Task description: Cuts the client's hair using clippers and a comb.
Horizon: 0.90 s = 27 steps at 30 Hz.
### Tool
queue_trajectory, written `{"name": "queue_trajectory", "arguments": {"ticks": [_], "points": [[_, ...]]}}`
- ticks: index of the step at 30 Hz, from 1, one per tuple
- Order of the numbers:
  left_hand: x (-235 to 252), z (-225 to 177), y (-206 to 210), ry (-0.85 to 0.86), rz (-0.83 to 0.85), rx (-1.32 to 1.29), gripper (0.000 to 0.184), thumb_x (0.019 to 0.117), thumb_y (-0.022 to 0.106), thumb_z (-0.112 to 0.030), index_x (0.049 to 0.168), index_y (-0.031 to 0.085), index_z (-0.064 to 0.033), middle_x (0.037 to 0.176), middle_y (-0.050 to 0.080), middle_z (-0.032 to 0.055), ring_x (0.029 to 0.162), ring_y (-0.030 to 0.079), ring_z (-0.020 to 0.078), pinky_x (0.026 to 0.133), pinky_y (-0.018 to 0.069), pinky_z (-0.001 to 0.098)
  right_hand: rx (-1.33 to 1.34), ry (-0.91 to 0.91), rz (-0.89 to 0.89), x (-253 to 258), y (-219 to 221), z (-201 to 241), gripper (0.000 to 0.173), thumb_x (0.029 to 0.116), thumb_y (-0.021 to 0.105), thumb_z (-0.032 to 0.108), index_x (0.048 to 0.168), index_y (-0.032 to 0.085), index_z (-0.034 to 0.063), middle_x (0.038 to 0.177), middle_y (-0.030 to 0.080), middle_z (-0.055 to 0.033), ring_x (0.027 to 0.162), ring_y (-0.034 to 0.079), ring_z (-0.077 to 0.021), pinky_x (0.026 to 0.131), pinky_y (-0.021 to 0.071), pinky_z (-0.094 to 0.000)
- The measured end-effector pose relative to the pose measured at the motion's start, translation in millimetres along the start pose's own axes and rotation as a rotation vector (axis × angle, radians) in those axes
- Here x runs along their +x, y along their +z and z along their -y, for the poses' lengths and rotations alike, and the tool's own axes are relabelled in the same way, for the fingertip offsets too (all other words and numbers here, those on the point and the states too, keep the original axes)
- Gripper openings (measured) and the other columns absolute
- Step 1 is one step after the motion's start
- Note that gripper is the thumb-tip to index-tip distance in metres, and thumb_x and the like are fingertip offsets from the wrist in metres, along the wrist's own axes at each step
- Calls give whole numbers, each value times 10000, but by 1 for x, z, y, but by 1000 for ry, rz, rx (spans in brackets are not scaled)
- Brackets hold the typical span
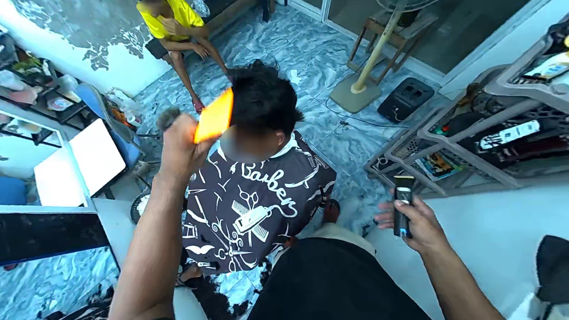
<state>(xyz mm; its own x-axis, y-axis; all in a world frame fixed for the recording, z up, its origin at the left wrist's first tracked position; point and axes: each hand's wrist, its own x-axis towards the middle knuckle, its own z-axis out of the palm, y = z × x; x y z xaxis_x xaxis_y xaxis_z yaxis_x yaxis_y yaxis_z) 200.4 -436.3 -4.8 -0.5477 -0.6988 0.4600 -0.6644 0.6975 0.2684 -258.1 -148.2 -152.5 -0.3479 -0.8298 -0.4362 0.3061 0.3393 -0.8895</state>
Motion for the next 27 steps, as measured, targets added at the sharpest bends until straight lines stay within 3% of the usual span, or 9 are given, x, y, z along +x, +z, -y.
{"name": "queue_trajectory", "arguments": {"ticks": [2, 4, 5, 7, 10, 14, 17, 21, 27], "points": [[42, -9, 10, -83, -4, -51, 644, 955, 635, -531, 1070, 602, 102, 1059, 601, 299, 985, 610, 408, 879, 500, 541, -43, -69, 175, 1, 26, 13, 564, 982, 571, 248, 1479, 338, 120, 1148, 726, -117, 622, 718, -248, 459, 606, -362], [79, -6, 24, -164, 159, -135, 980, 809, 716, -685, 1427, 473, 37, 1445, 506, 266, 1328, 525, 356, 1111, 441, 516, -23, -138, 331, 9, 49, 28, 601, 980, 657, 388, 1464, 386, 157, 1067, 736, -103, 514, 639, -164, 423, 552, -288], [93, -3, 31, -207, 254, -174, 1120, 744, 766, -705, 1522, 364, -8, 1482, 495, 233, 1362, 516, 321, 1140, 428, 519, 10, -143, 395, 13, 59, 36, 621, 981, 639, 495, 1452, 434, 146, 992, 738, -100, 497, 624, -149, 422, 547, -279], [111, 1, 40, -267, 389, -195, 1131, 668, 827, -701, 1474, 372, -50, 1286, 633, 196, 1190, 637, 314, 1023, 499, 582, 103, -123, 493, 16, 71, 53, 671, 971, 535, 637, 1364, 566, 94, 869, 714, -78, 519, 623, -143, 457, 558, -293], [123, 4, 43, -261, 508, -200, 1083, 648, 844, -688, 1426, 409, -72, 1222, 650, 175, 1126, 659, 300, 979, 521, 580, 299, -136, 545, 15, 69, 69, 562, 963, 520, 555, 1252, 661, 94, 853, 696, -70, 603, 663, -169, 533, 594, -341], [121, 0, 43, -256, 553, -157, 1023, 645, 874, -646, 1374, 437, -78, 1189, 651, 170, 1101, 660, 302, 956, 525, 578, 495, -255, 381, 23, 35, 73, 455, 952, 672, 464, 1279, 626, 151, 1072, 713, -86, 918, 735, -251, 769, 648, -461], [118, -17, 43, -342, 553, -49, 1057, 662, 830, -719, 1397, 419, -80, 1126, 676, 206, 1053, 680, 374, 904, 523, 642, 689, -263, 149, 48, 11, 70, 265, 1020, 564, 367, 1172, 650, 167, 1089, 717, -79, 1041, 714, -269, 918, 605, -506], [120, -44, 46, -443, 549, 57, 1121, 678, 760, -796, 1443, 383, -70, 1112, 671, 257, 1045, 673, 447, 888, 506, 691, 715, -98, -129, 86, 17, 59, 216, 1101, 440, 286, 1191, 550, 124, 1024, 690, -106, 970, 721, -300, 880, 614, -507], [130, -58, 49, -454, 577, 84, 1093, 685, 753, -793, 1424, 396, -71, 1166, 658, 256, 1099, 655, 446, 919, 491, 691, 110, -219, 236, 62, 157, 45, 552, 853, 777, 121, 1329, 504, 59, 1111, 691, -145, 916, 722, -291, 756, 635, -502]]}}
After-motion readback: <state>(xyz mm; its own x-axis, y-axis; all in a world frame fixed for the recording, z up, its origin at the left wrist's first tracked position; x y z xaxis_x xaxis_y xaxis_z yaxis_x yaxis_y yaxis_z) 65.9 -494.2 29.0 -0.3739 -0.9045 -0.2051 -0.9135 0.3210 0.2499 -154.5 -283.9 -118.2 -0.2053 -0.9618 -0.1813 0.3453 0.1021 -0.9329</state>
